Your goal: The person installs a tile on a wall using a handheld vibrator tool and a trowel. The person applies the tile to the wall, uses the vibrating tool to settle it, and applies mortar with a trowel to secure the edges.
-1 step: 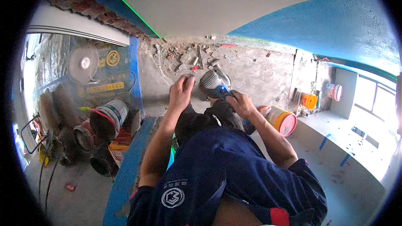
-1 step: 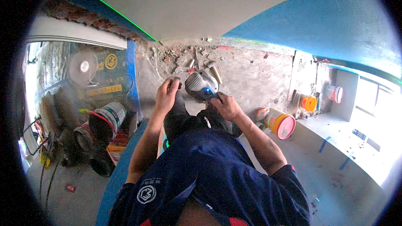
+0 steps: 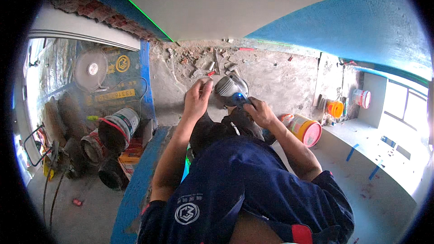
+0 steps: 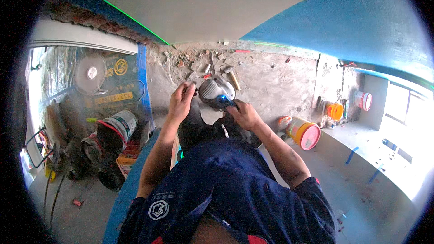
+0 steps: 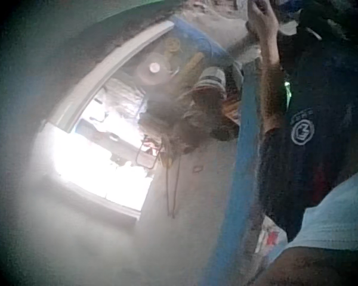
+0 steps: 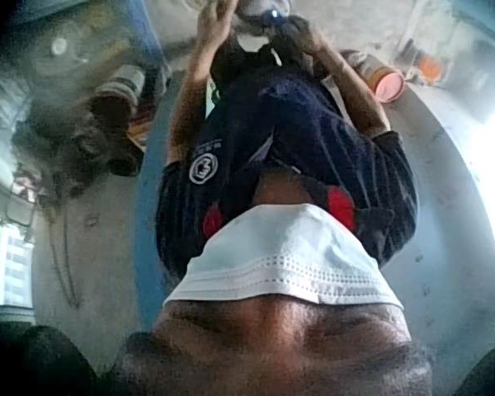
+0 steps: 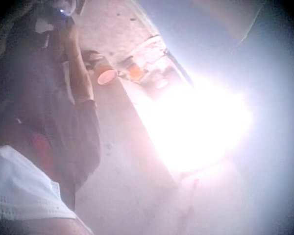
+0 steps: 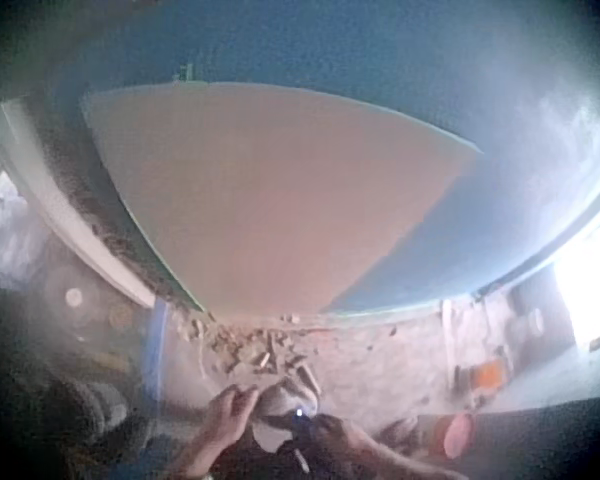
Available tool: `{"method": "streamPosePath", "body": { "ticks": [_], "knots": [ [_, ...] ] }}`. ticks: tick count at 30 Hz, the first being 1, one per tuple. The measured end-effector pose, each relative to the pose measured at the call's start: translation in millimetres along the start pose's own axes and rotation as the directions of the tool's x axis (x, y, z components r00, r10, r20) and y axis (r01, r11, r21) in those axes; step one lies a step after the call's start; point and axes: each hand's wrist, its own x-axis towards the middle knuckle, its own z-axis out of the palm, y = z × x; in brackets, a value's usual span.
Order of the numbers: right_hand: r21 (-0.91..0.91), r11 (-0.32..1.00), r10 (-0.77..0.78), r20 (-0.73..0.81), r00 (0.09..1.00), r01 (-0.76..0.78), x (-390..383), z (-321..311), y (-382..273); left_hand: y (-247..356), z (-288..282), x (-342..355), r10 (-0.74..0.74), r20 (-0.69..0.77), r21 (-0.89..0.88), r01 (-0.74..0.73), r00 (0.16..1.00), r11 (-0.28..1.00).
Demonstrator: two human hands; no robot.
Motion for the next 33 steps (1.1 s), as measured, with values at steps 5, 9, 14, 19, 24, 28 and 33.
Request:
{"method": "streamPosePath", "body": {
  "ticks": [5, 9, 14, 19, 24, 28, 33],
  "knots": [
    [-0.047, 0.978, -0.199, 0.074, 0.977, 0.203, -1, -20, 18, 36, 38, -1, 0.207, 0.017, 0.122, -0.208, 0.978, 0.971],
    [0.04, 0.999, -0.021, 0.153, 0.988, 0.015, -12, -39, 34, 50, 65, -7, 0.171, -0.004, 0.092, -0.17, 0.985, 0.981],
    [0.293, 0.956, -0.036, 0.187, 0.982, -0.02, -26, -58, 62, 67, 91, -12, 0.255, -0.03, 0.147, -0.248, 0.966, 0.958],
    [0.361, 0.925, -0.183, 0.158, 0.97, 0.116, -20, -81, 80, 108, 119, -25, 0.659, 0.055, 0.667, -0.519, 0.75, 0.535],
    [0.305, 0.905, -0.352, 0.14, 0.925, 0.298, -20, -94, 70, 112, 140, -46, 0.614, 0.189, 0.573, -0.594, 0.766, 0.565],
    [0.359, 0.879, -0.378, 0.129, 0.917, 0.312, -20, -91, 64, 116, 144, -43, 0.592, 0.223, 0.626, -0.579, 0.775, 0.523],
    [0.378, 0.888, -0.339, 0.151, 0.928, 0.263, -23, -88, 57, 123, 144, -43, 0.563, 0.244, 0.694, -0.548, 0.789, 0.468]
  ]
}}
